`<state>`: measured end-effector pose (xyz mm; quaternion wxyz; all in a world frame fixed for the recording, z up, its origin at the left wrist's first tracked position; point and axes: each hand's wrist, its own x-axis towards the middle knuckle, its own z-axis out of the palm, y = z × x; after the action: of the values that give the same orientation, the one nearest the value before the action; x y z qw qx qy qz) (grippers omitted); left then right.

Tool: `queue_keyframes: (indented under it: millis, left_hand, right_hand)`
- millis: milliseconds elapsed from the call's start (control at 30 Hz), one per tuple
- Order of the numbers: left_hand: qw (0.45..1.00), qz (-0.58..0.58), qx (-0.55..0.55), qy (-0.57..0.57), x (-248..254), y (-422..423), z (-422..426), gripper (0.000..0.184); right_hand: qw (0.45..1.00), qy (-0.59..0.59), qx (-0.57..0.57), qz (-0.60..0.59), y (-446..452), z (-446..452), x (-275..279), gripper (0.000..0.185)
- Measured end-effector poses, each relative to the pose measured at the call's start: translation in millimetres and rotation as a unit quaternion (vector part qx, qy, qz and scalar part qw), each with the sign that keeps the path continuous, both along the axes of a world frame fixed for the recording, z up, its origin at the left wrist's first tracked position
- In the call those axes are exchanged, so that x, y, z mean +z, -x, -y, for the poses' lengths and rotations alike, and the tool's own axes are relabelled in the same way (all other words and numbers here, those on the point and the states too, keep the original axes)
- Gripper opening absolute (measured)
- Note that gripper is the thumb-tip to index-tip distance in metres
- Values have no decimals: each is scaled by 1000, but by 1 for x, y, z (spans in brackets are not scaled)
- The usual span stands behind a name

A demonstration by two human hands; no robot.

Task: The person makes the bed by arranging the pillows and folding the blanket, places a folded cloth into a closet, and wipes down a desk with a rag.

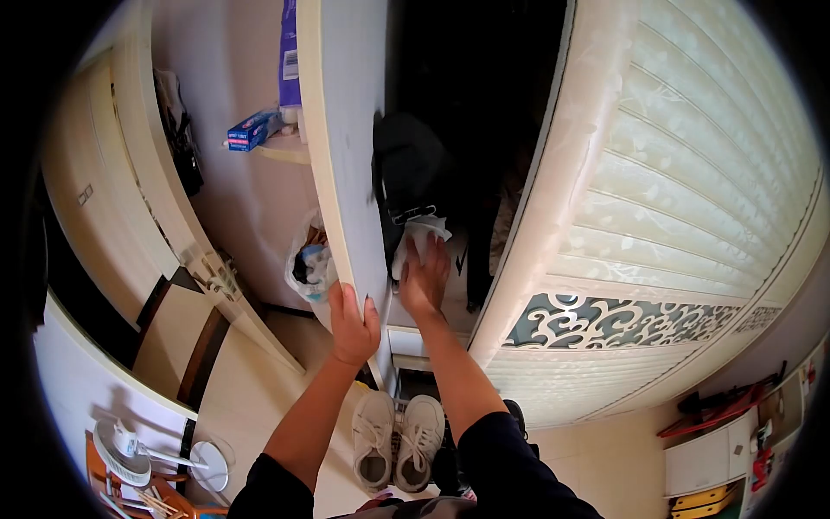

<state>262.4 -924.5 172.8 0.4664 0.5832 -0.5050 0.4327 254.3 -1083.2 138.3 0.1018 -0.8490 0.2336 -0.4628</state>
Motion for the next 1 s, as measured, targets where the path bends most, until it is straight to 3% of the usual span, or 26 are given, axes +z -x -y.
queue_keyframes:
  millis: [33,67,133,267,500,567,733,900,933,1000]
  left_hand:
    - [1000,-6,2,12,0,0,1,64]
    - [1000,-5,1,13,-1,-1,1,64]
    - [999,-24,-11,-23,-3,-2,-1,46]
    - [999,-33,20,-38,-1,2,-2,45]
    - [999,-26,10,-20,-7,0,2,48]
    - [998,-55,34,-6,-2,5,3,59]
    - [992,-124,10,5,-17,2,8,53]
    - [981,-193,24,18,-56,-14,16,53]
    - [977,-211,20,-11,-56,-15,15,60]
    - [984,-176,-4,-32,-44,-11,6,58]
  right_hand:
    - [993,69,-34,-88,2,3,-1,53]
    - [993,69,-36,-87,2,7,-1,53]
    - [992,75,-21,-99,0,17,-10,52]
    - [989,38,-20,-141,-18,30,-13,52]
    - [976,-13,8,-216,26,-8,20,55]
    - [928,-11,60,-368,45,-24,32,61]
    - [936,15,163,-311,105,-74,37,57]
    - [955,51,163,-242,179,-112,36,46]
    - [962,39,163,-215,192,-115,31,46]
    - [973,17,161,-165,223,-122,22,43]
